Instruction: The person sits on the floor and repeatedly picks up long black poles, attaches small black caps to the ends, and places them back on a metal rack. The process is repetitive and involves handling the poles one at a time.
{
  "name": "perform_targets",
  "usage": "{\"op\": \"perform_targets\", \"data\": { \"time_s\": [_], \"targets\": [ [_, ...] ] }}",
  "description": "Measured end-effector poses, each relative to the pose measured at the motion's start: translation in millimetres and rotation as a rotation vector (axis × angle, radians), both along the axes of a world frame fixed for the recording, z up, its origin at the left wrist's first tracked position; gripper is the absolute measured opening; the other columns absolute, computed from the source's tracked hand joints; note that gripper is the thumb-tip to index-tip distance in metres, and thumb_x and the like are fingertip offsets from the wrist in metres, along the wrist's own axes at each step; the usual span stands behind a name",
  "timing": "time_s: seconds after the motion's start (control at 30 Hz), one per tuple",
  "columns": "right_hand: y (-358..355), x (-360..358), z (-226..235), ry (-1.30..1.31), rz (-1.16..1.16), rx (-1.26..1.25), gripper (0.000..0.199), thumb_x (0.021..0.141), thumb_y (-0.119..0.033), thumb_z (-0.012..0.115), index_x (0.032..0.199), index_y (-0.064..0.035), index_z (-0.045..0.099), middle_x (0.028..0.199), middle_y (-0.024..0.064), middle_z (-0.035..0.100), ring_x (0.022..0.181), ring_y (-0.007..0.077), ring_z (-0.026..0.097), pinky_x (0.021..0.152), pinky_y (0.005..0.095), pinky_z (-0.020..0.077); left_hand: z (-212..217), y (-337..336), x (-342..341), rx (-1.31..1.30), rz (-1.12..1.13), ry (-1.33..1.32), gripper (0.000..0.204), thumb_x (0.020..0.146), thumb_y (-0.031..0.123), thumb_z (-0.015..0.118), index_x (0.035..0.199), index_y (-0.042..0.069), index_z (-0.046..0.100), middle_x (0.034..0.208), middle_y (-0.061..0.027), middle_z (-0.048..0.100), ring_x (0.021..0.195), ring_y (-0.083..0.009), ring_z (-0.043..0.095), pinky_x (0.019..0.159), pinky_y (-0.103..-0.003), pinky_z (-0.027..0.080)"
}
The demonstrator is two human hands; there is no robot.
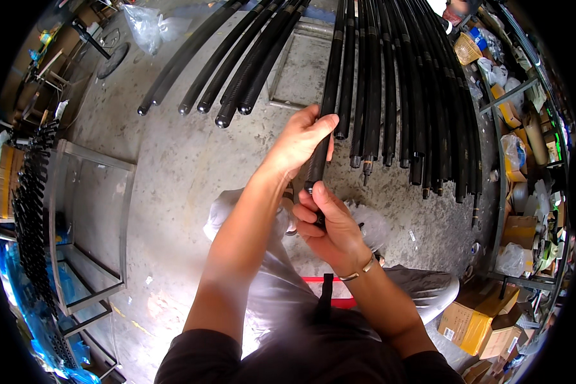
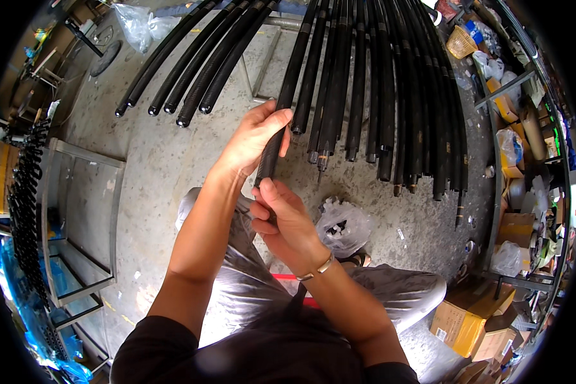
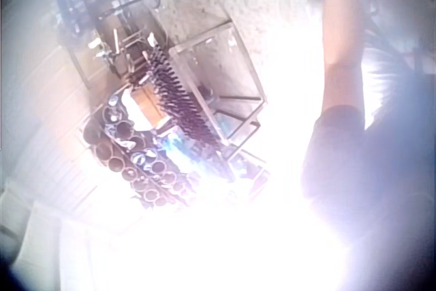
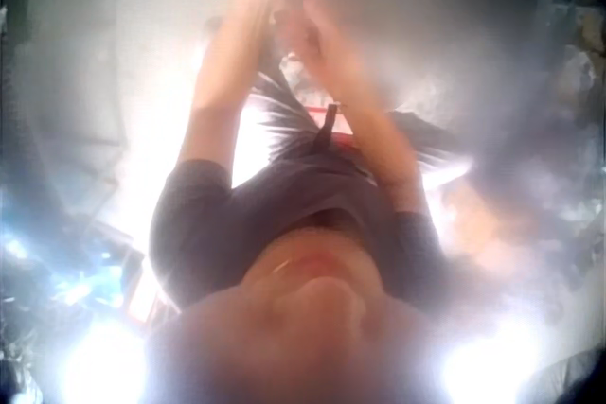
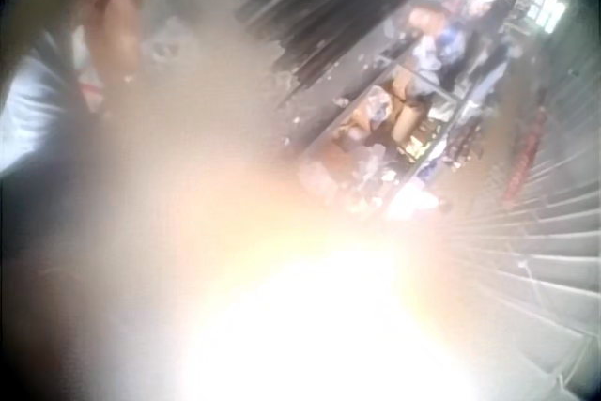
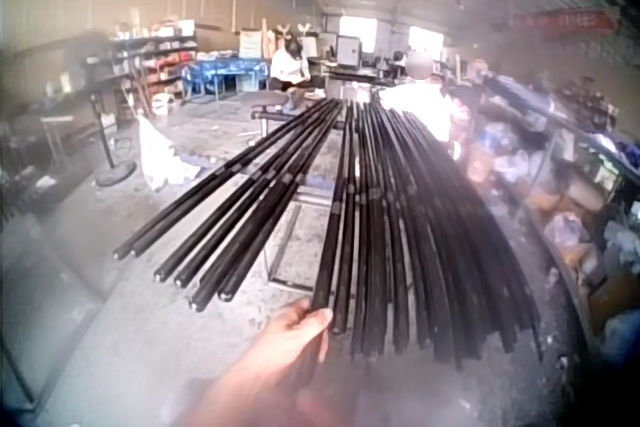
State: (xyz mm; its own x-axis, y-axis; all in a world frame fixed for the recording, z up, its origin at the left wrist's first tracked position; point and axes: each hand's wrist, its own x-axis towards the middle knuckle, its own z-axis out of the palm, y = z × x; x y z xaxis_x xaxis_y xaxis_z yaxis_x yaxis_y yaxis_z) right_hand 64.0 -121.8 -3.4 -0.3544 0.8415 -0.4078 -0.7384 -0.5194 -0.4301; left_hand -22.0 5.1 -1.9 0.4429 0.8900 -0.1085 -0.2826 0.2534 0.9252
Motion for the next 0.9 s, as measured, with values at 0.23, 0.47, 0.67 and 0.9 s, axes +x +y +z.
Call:
{"op": "perform_targets", "data": {
  "time_s": [0.23, 0.47, 0.67, 0.9],
  "targets": [
    [-3.4, 1.4, 4.0, 0.062, 0.012, -0.053, 0.051, 0.091, -0.052, 0.044, 0.114, -0.0061, 0.051, 0.079, -0.0048, 0.037, 0.064, 0.0049, 0.032, 0.045, 0.0149, 0.0259, 0.4, -1.5, 0.9, -0.004, 0.001, 0.026, 0.031, 0.088, 0.029, 0.060, 0.095, 0.001, 0.047, 0.057, -0.0048, 0.053, 0.047, -0.0106, 0.047, 0.046, -0.023, 0.036],
    [-1.3, 3.8, 1.4, 0.223, 0.037, -0.070, 0.054, 0.090, -0.055, 0.041, 0.110, -0.0049, 0.048, 0.080, -0.0036, 0.036, 0.063, 0.0050, 0.032, 0.043, 0.0146, 0.0256, 2.0, -3.1, -0.9, -0.022, 0.013, 0.010, 0.029, 0.088, 0.028, 0.060, 0.093, 0.002, 0.049, 0.057, -0.0037, 0.052, 0.048, -0.0103, 0.047, 0.045, -0.023, 0.035],
    [-1.7, 6.3, 0.9, 0.268, 0.044, -0.049, 0.056, 0.089, -0.056, 0.043, 0.108, -0.0040, 0.049, 0.081, -0.0024, 0.036, 0.064, 0.0055, 0.033, 0.043, 0.0144, 0.0265, 2.6, -1.0, -2.8, -0.015, 0.001, 0.017, 0.029, 0.088, 0.027, 0.061, 0.094, 0.002, 0.048, 0.058, -0.0038, 0.052, 0.048, -0.0104, 0.048, 0.046, -0.023, 0.037],
    [0.1, 6.6, 4.5, 0.252, 0.030, -0.090, 0.062, 0.088, -0.061, 0.041, 0.104, -0.0024, 0.050, 0.081, -0.0017, 0.037, 0.066, 0.0069, 0.033, 0.043, 0.0150, 0.0259, -0.8, -1.1, -1.4, -0.017, 0.007, -0.026, 0.029, 0.088, 0.026, 0.061, 0.096, 0.001, 0.048, 0.058, -0.0030, 0.051, 0.049, -0.0105, 0.048, 0.047, -0.022, 0.037]
  ]
}}
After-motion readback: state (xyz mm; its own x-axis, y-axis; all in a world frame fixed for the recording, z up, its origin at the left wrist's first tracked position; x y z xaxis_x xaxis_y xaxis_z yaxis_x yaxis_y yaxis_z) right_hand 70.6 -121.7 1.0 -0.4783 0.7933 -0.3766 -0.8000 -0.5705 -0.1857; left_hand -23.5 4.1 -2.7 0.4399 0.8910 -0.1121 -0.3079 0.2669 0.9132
